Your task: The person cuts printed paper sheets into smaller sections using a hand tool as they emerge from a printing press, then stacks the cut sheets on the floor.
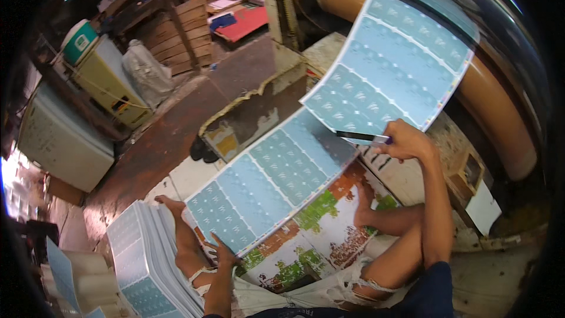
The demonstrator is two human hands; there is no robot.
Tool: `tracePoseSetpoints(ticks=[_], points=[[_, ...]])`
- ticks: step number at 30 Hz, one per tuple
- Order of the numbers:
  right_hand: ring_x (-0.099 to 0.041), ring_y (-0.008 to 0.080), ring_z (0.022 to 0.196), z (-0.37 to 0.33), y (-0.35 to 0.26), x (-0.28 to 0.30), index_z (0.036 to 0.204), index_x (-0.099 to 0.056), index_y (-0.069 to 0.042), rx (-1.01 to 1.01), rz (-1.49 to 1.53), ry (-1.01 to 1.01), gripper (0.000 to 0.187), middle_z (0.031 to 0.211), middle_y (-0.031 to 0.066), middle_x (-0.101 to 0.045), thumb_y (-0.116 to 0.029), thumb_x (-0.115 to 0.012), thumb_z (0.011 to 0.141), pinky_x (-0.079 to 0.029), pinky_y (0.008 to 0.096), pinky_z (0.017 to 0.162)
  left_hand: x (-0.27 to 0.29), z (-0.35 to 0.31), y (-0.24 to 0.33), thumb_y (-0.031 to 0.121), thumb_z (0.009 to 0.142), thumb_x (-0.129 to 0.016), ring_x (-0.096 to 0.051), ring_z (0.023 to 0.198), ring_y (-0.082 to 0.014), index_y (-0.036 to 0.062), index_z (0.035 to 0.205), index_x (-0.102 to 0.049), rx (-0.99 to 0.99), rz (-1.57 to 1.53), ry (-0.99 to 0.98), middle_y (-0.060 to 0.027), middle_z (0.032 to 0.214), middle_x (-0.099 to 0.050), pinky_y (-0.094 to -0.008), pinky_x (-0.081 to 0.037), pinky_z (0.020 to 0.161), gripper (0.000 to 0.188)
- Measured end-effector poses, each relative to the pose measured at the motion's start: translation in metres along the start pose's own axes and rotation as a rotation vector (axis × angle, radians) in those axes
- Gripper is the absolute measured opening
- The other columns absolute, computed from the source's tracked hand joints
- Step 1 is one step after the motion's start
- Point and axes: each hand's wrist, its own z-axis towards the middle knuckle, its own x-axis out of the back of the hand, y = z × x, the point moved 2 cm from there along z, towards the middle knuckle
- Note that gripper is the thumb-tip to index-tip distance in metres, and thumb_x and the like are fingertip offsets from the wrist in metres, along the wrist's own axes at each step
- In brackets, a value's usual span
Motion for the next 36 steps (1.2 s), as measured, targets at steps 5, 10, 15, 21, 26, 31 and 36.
tracePoseSetpoints(ticks=[5,10,15,21,26,31,36], points=[[-0.062,0.0261,0.047,-0.007,-0.037,-0.006,0.075,-0.067,0.004,0.153,-0.003,-0.047,0.024,0.055,0.0165,-0.061,-0.02,-0.072,0.076,-0.051,0.0362,0.051,0.012,-0.007,-0.021,0.025,0.04,-0.096,-0.056,0.108,-0.0449,0.0181,0.144,0.028,-0.013,-0.142,0.075,-0.0343,0.144,0.028,-0.0437,-0.053,0.09,0.162],[-0.065,0.0365,0.069,-0.017,-0.048,-0.039,0.083,-0.07,-0.002,0.401,-0.158,-0.095,0.022,0.069,0.0203,-0.064,-0.022,-0.071,0.074,-0.051,0.0422,0.061,0.011,-0.021,-0.001,0.037,0.047,-0.092,-0.031,0.129,-0.0516,0.0118,0.146,0.019,0.038,0.294,0.178,-0.0341,0.147,0.013,-0.0504,-0.036,0.105,0.151],[-0.065,0.0374,0.072,-0.022,-0.075,-0.047,0.086,-0.069,-0.002,0.445,-0.171,-0.196,0.023,0.072,0.0202,-0.065,-0.021,-0.071,0.073,-0.052,0.0436,0.065,0.033,-0.033,0.076,0.046,0.053,-0.09,-0.03,0.134,-0.0453,-0.0045,0.147,0.001,-0.501,-0.086,0.169,-0.034,0.142,-0.031,-0.0502,-0.035,0.106,0.14],[-0.066,0.0381,0.074,0.0,-0.071,-0.075,0.081,-0.065,0.005,0.537,-0.177,-0.314,0.026,0.077,0.0228,-0.065,-0.013,-0.068,0.061,-0.053,0.0447,0.062,0.113,-0.135,0.283,0.039,0.084,-0.071,-0.051,0.119,-0.0343,-0.0021,0.146,-0.017,-0.247,-1.963,-1.151,-0.0251,0.134,-0.046,-0.0449,-0.046,0.098,0.092],[-0.064,0.0314,0.06,-0.003,-0.087,-0.065,0.077,-0.066,0.002,0.496,-0.064,-0.448,0.03,0.064,0.0168,-0.064,-0.027,-0.074,0.073,-0.051,0.0398,0.056,0.127,-0.115,0.322,0.006,0.088,-0.065,-0.06,0.102,-0.0198,-0.0012,0.121,-0.05,-0.285,-1.66,-1.016,-0.0098,0.114,-0.059,-0.0351,-0.05,0.091,0.037],[-0.065,0.0186,0.056,0.03,-0.043,-0.072,0.079,-0.07,-0.001,0.447,-0.029,-0.723,0.037,0.062,0.0084,-0.066,-0.038,-0.071,0.081,-0.049,0.0329,0.052,0.125,-0.13,0.295,0.001,0.086,-0.065,-0.06,0.102,-0.0184,-0.0015,0.123,-0.048,-0.269,-1.629,-0.788,-0.0105,0.114,-0.059,-0.0329,-0.051,0.09,0.041],[-0.062,0.0074,0.059,0.045,0.018,0.015,0.085,-0.073,-0.005,0.281,0.386,-0.304,0.037,0.068,0.0015,-0.068,-0.042,-0.068,0.085,-0.045,0.0239,0.046,0.128,-0.131,0.265,0.001,0.088,-0.062,-0.059,0.105,-0.0221,-0.0019,0.13,-0.038,-0.241,-1.707,-0.752,-0.0124,0.118,-0.056,-0.0356,-0.052,0.093,0.048]])
